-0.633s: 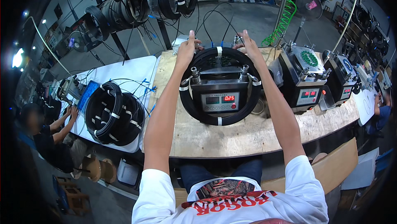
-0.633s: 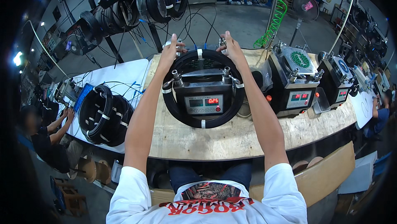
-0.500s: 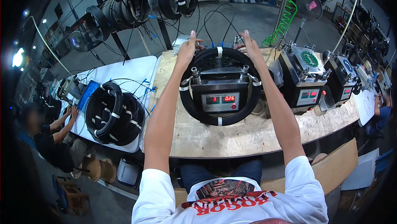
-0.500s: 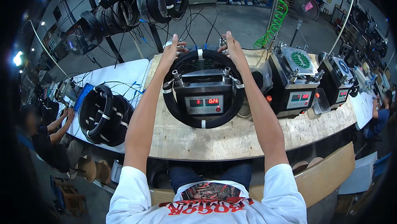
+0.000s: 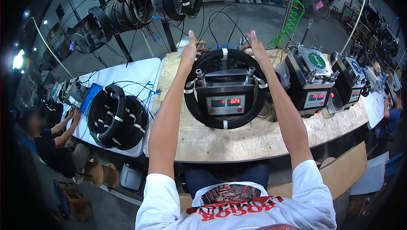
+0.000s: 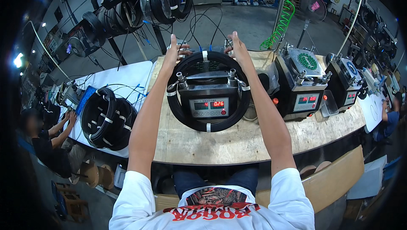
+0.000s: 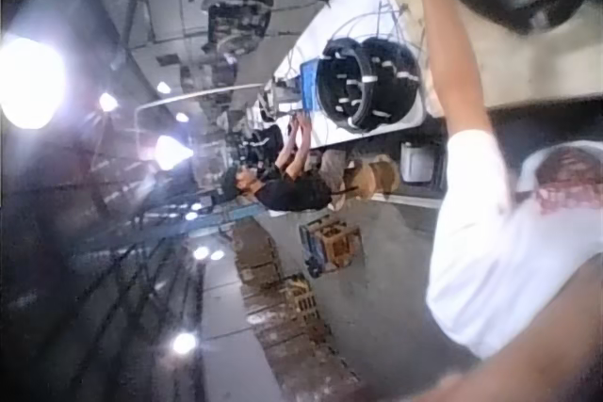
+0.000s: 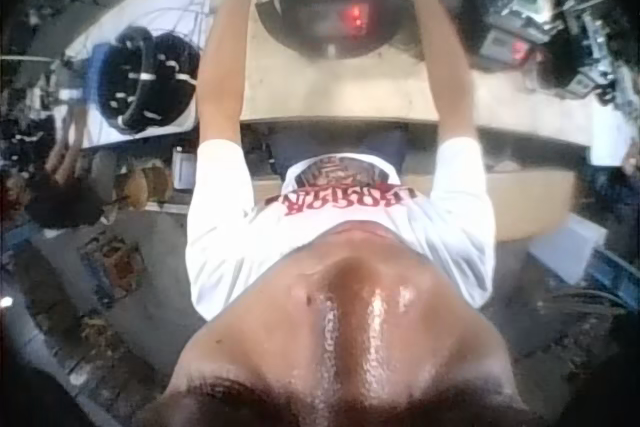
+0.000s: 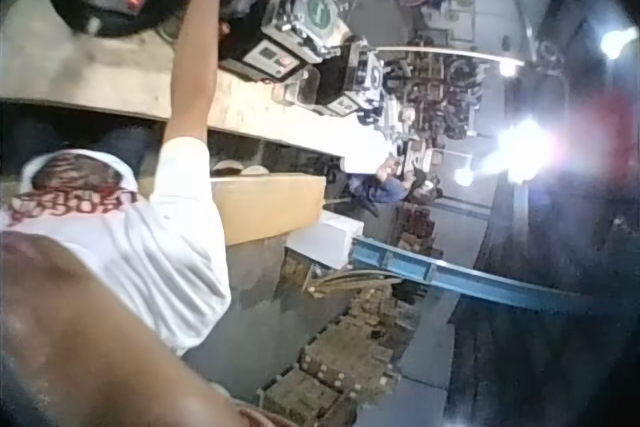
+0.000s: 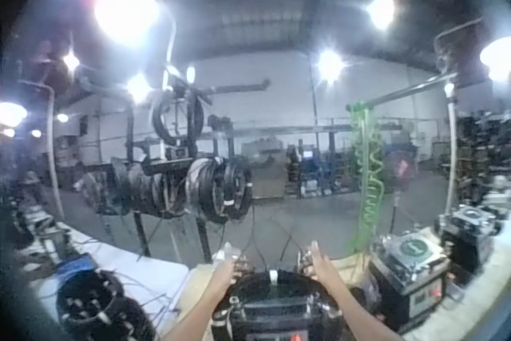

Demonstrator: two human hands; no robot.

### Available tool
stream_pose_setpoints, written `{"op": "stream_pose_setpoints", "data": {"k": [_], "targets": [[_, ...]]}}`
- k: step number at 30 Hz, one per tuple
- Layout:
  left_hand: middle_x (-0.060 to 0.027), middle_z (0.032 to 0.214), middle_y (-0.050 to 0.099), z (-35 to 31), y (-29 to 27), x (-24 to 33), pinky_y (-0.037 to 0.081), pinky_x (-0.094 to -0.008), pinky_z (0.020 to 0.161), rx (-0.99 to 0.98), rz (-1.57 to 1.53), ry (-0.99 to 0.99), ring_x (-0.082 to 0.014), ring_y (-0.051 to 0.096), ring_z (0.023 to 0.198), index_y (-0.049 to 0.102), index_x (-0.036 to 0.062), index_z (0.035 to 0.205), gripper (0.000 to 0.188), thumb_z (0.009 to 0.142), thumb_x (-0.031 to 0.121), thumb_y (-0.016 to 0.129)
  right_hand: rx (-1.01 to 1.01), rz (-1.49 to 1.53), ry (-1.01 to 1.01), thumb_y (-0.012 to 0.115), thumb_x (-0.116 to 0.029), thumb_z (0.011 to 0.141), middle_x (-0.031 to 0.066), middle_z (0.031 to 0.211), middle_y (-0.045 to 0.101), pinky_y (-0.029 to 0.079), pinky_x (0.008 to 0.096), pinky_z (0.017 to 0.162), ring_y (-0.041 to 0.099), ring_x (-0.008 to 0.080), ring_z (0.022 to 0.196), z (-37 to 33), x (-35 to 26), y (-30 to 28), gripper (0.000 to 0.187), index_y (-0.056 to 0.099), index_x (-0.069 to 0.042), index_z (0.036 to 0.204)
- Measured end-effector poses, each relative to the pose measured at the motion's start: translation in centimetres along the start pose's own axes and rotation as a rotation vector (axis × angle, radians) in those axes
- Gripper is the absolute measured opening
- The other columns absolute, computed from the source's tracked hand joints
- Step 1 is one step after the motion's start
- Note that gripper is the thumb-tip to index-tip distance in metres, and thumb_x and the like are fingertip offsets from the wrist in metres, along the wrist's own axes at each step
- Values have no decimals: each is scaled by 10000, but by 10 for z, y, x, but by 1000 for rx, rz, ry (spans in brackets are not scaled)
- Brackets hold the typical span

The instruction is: Processing a cable coil using a specialized assembly or testing machine.

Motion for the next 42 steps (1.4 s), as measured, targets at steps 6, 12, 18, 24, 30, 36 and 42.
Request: {"op": "stream_pose_setpoints", "data": {"k": [6,12,18,24,30,36,42], "targets": [[-98,886,704,9,0,-3,459,-332,782,11,-21,32,-191,631,857,666,22,1192,1004,897,832,151,53,-7,58,260,-762,945,139,953,620,507,328,728,629,210,747,3,11,-9,838,451,-126,1457],[-101,905,681,7,1,-4,446,-368,800,-3,-56,20,-204,605,866,645,40,1238,992,895,834,160,91,-99,33,260,-750,954,136,942,606,486,313,679,609,189,712,3,11,-12,827,457,-118,1450],[-101,878,682,-3,-6,4,459,-336,727,98,55,33,-205,603,859,668,28,1195,1003,890,840,165,113,-118,18,266,-726,969,152,931,604,488,311,664,609,190,701,2,7,-13,813,457,-95,1445],[-102,874,679,5,-9,-1,449,-330,703,92,61,60,-210,582,795,682,30,1170,1013,880,851,165,53,-45,9,280,-703,982,153,933,602,511,317,690,619,197,720,6,10,-9,784,458,-91,1438],[-104,890,673,6,-1,0,443,-338,738,23,79,76,-212,579,806,678,50,1185,1017,873,857,143,94,0,-1,302,-666,995,120,888,639,483,301,650,601,173,718,2,6,-10,774,499,-28,1387],[-103,867,685,2,-1,4,450,-337,734,38,73,84,-220,601,838,677,40,1174,1011,885,843,136,18,-58,-17,261,-665,1005,125,829,679,507,285,680,639,174,689,-1,-2,-4,809,419,-14,1459],[-97,892,661,1,-4,6,476,-348,746,47,132,105,-226,594,849,673,47,1183,1002,881,851,157,-19,-52,-50,266,-652,1011,136,851,677,515,290,675,643,173,699,-2,-7,0,793,423,-15,1458]]}}
Point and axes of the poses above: each hand's wrist, its own z-axis towards the middle knuckle, its own y-axis out of the palm, x = y × z, the point moved 9 cm from there along z, towards the middle knuckle
